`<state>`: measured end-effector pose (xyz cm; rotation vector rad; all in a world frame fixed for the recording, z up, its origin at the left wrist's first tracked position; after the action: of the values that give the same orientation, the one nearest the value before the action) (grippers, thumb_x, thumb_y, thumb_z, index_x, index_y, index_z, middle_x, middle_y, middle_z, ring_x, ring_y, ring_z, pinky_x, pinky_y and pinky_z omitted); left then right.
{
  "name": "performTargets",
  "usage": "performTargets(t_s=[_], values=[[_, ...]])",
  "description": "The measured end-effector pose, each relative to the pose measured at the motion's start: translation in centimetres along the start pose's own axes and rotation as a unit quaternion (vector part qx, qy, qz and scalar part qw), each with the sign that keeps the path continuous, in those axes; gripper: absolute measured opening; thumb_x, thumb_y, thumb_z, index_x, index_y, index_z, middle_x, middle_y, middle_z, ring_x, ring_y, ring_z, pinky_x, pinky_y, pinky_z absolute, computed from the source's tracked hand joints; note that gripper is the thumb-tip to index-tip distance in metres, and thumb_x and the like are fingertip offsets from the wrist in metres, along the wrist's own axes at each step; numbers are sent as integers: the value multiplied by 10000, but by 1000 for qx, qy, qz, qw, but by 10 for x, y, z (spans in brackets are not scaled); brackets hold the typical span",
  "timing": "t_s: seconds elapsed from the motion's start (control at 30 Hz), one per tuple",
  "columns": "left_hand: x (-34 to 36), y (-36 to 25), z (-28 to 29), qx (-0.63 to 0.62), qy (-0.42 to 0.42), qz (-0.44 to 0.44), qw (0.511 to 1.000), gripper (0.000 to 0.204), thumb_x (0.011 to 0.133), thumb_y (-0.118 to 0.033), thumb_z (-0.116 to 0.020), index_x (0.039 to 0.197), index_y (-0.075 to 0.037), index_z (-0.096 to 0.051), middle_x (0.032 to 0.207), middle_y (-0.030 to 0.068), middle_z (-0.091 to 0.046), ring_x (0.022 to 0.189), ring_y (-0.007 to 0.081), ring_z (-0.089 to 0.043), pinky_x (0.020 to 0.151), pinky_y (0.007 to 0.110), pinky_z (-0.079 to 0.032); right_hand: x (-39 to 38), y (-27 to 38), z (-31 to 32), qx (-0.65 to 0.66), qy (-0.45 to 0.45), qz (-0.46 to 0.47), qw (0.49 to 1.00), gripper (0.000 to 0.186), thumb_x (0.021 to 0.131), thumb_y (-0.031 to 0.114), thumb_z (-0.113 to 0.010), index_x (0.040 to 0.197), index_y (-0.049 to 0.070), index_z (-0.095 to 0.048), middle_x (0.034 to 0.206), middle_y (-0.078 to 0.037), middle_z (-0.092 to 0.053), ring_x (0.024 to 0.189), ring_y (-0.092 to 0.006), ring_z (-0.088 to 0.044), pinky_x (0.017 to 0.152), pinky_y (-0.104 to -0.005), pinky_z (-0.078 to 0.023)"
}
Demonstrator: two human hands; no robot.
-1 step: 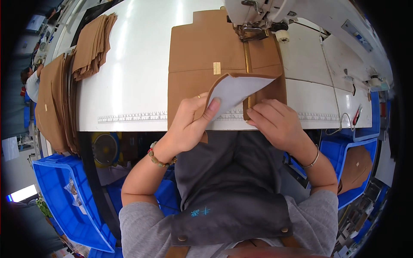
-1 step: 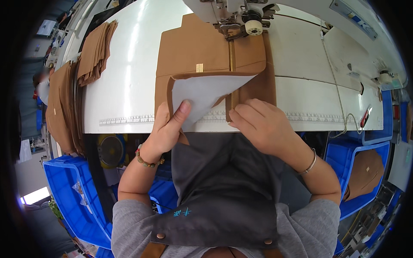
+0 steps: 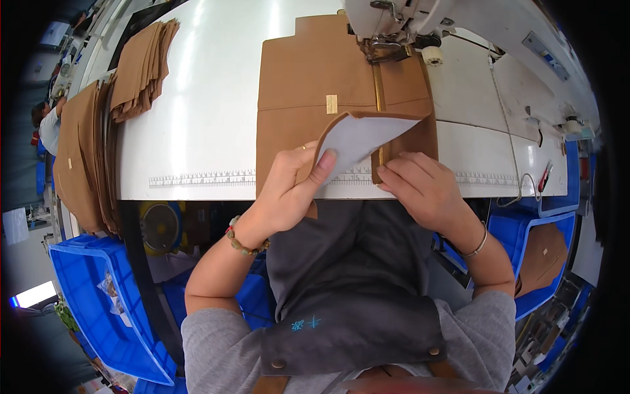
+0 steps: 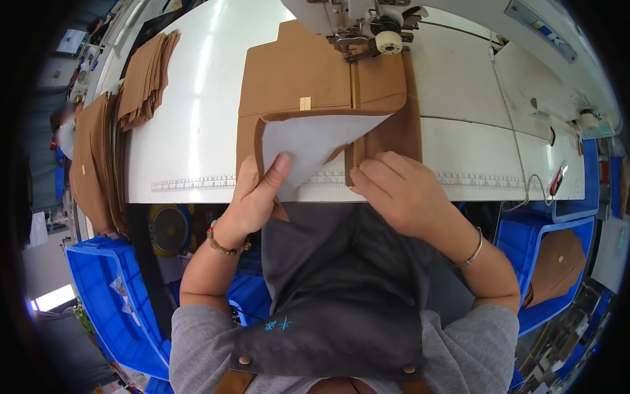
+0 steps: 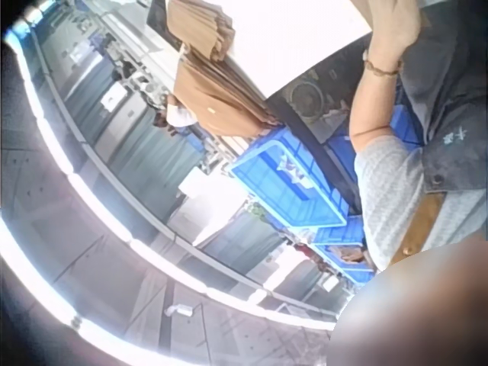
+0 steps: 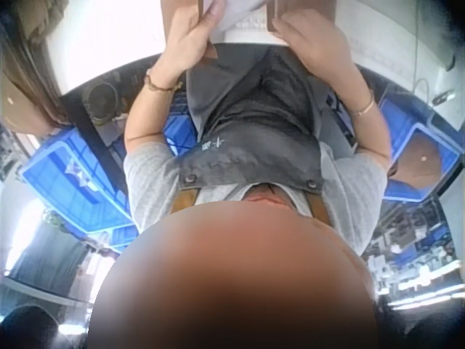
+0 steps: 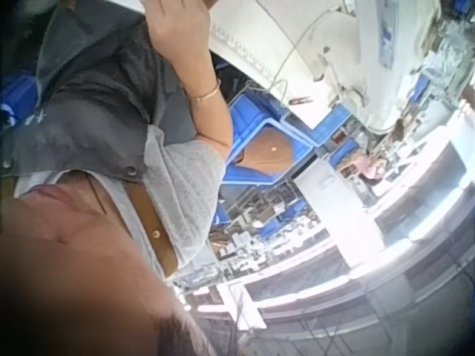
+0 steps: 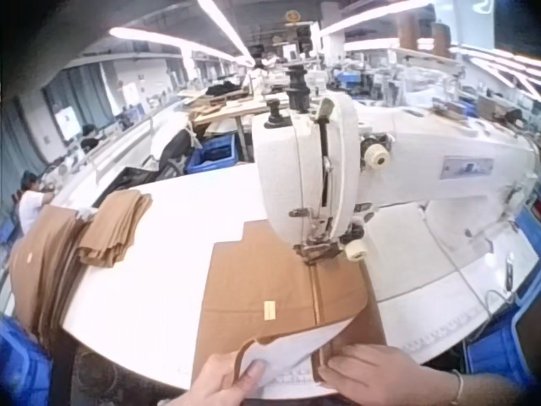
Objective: Sewing a zipper and components onto a leather piece using an industrial sewing machine.
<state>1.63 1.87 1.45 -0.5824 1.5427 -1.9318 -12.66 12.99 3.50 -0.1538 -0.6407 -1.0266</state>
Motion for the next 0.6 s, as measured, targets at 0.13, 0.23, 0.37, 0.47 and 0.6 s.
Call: performTargets(t_s=[0.13, 0.23, 0.37, 0.47, 0.6], values=[[-1, 0, 0, -40, -5, -19, 999, 442, 1117, -298, -472, 1159, 97, -666, 889, 103, -626, 543, 149, -629, 425, 273, -487, 1, -1, 1, -2, -1, -1, 1000, 247, 802, 80, -751, 1024, -9, -689, 971, -95, -642, 837, -247, -644, 664, -345, -559], [0, 2, 0, -33, -2, -32, 999, 415, 1115, -277, -483, 1120, 92, -673, 844, 103, -602, 550, 152, -622, 449, 278, -492, 2, -8, 4, 56, 20, -28, 998, 272, 786, 72, -773, 1037, 0, -695, 1003, -85, -654, 852, -250, -648, 670, -345, -565], [6, -1, 2, -3, -18, -104, 994, 393, 1110, -261, -496, 1047, 85, -672, 796, 94, -567, 542, 158, -605, 457, 285, -490, 2, -17, 6, 113, 56, -55, 990, 332, 740, 37, -789, 1061, 21, -707, 1048, -72, -670, 874, -255, -650, 670, -340, -570], [3, -4, 2, -2, -20, -115, 993, 390, 1108, -257, -501, 1021, 83, -670, 782, 89, -549, 541, 155, -593, 453, 284, -488, 3, -17, 5, 103, 68, -56, 991, 351, 725, 19, -782, 1068, 30, -711, 1062, -68, -672, 881, -252, -649, 663, -339, -570], [0, 2, 1, -35, -7, -42, 998, 396, 1108, -263, -499, 1019, 82, -672, 787, 84, -535, 545, 149, -584, 429, 275, -483, 5, -16, 5, 94, 72, -55, 991, 356, 725, 20, -780, 1074, 33, -712, 1067, -65, -668, 880, -249, -646, 645, -333, -568]])
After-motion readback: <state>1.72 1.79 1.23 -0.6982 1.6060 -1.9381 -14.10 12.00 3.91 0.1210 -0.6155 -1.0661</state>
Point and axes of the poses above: each hand's wrist, its own x-axis towards the middle knuckle, its own z-axis out of the back of the hand, y = z × x, the point moved 8 cm from there along x, towards the middle knuckle
